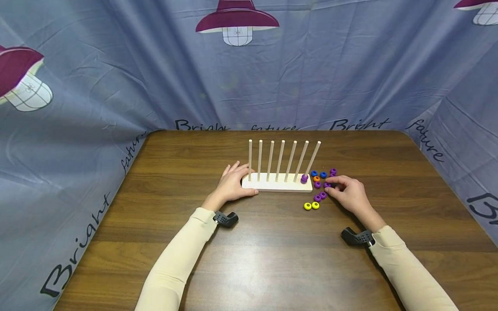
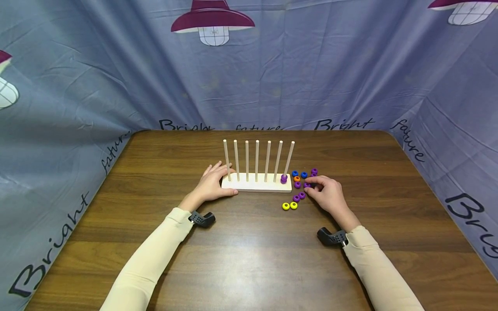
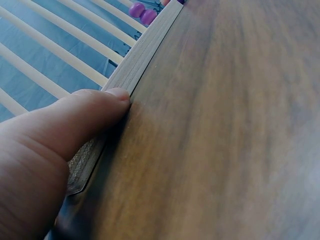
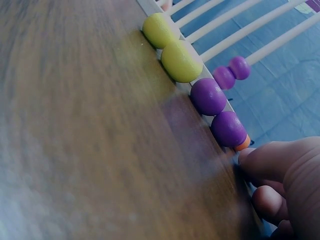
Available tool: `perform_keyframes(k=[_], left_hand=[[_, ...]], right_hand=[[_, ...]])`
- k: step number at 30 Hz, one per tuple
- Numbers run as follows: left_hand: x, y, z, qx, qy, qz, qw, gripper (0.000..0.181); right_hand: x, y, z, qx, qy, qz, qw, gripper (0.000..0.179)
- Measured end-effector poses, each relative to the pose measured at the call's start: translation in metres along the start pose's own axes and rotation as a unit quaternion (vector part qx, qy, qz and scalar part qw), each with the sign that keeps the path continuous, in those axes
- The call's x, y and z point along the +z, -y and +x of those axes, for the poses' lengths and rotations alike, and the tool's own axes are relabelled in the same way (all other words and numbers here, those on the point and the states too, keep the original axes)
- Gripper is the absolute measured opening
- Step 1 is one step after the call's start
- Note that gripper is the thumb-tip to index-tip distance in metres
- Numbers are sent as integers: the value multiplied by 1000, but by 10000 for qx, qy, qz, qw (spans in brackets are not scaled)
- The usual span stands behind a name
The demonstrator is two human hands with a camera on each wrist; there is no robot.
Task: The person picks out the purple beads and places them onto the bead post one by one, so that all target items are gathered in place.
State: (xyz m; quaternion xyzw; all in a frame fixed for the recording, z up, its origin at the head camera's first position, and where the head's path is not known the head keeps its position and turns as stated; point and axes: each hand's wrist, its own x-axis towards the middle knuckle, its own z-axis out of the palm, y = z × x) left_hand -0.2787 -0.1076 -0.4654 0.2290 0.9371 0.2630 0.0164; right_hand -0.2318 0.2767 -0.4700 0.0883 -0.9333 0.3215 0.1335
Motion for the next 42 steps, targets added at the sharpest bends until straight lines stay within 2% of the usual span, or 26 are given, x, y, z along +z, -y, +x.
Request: perform_keyframes(k=[42], left_hand=[[-3,-3,-1,-46,51,-74,9999,65]], right_hand=[[-2,3,1,46,115,10,9999,21]])
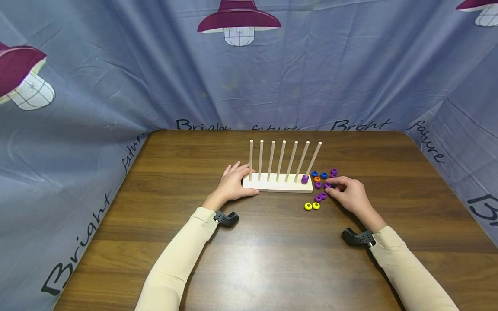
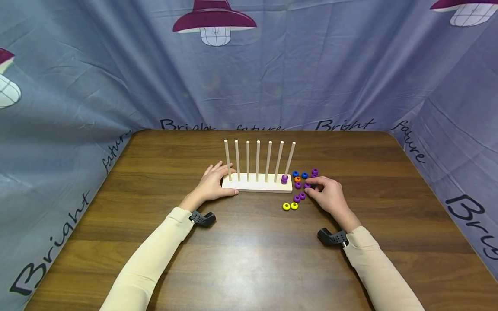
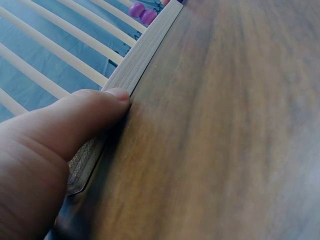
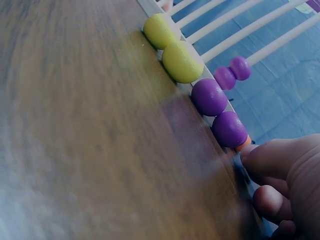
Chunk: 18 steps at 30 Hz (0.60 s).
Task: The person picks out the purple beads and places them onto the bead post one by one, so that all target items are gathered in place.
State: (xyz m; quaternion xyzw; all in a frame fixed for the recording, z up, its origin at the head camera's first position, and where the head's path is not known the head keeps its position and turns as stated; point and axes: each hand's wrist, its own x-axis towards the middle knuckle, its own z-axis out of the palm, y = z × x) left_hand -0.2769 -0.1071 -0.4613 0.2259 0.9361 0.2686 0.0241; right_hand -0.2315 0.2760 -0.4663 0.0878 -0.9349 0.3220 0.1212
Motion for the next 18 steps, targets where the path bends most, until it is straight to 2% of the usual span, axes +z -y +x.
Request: perform_keyframes(k=[18], left_hand=[[1,1,0,41,-42,28,10000,64]], right_hand=[[-8,12,1,-51,-17,125,9999,23]])
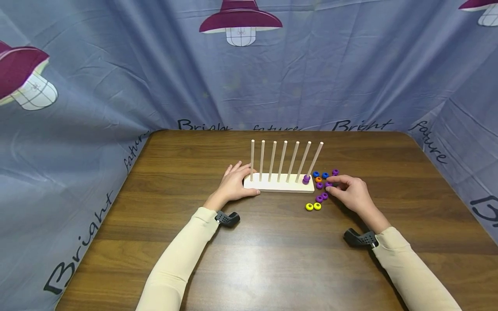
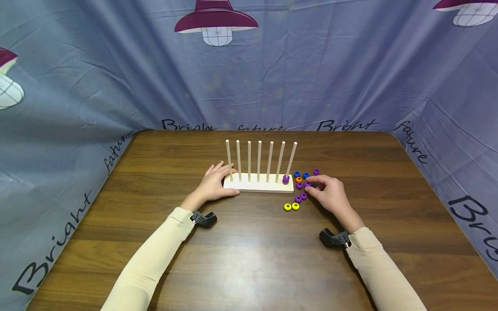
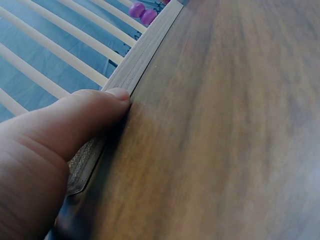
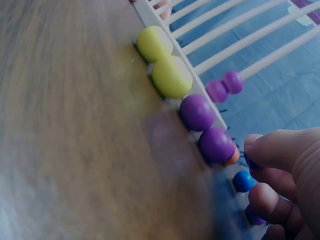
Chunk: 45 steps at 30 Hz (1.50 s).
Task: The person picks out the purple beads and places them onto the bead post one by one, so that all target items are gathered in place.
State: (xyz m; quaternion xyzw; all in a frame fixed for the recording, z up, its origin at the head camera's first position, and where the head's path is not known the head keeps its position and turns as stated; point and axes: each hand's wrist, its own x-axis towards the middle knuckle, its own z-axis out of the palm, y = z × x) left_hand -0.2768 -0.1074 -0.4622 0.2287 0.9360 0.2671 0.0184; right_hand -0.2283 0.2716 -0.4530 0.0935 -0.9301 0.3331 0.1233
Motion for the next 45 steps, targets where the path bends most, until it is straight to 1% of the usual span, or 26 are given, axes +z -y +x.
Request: perform_keyframes(k=[10,28,33,38,45], left_hand=[[2,-1,0,9,1,-64,10000,64],[0,0,0,37,-5,-97,9999,64],[1,0,0,13,-5,-60,10000,64],[1,0,1,-22,33,-57,10000,64],[1,1,0,-37,-20,-75,10000,64]], right_hand=[[-7,9,7,-238,-78,25,9997,22],[-34,37,26,-723,-134,193,9971,21],[-45,46,31,-724,-61,93,9973,19],[-58,54,39,-683,-123,27,9976,19],[-71,68,51,-844,-168,41,9963,18]])
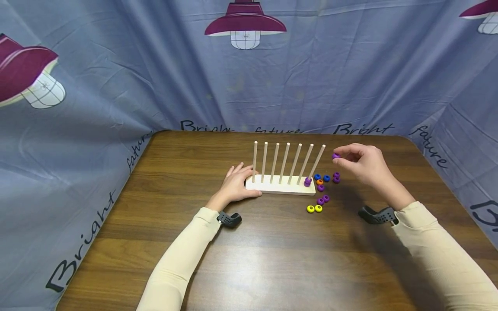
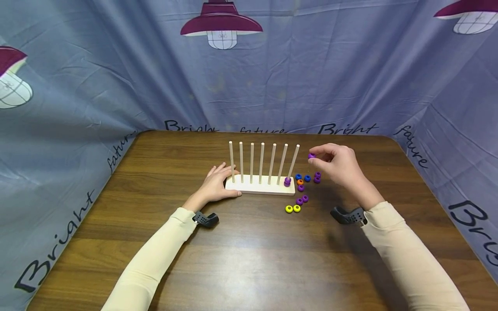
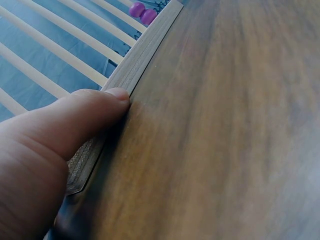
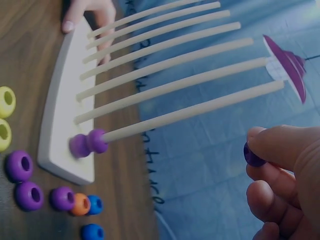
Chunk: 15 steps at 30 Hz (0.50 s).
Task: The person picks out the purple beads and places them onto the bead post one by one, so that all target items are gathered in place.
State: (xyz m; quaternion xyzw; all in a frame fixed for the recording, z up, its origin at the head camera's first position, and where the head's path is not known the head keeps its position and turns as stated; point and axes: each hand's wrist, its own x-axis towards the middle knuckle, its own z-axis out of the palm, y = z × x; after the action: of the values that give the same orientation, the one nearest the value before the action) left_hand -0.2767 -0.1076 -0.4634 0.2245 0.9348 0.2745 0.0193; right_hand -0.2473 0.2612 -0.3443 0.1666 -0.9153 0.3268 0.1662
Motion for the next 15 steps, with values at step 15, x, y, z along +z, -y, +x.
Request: perform_keyframes(k=[15], left_hand=[[0,0,0,-23,13,44,10000,66]], right_hand=[[-17,27,20,-75,-62,-89,9999,19]])
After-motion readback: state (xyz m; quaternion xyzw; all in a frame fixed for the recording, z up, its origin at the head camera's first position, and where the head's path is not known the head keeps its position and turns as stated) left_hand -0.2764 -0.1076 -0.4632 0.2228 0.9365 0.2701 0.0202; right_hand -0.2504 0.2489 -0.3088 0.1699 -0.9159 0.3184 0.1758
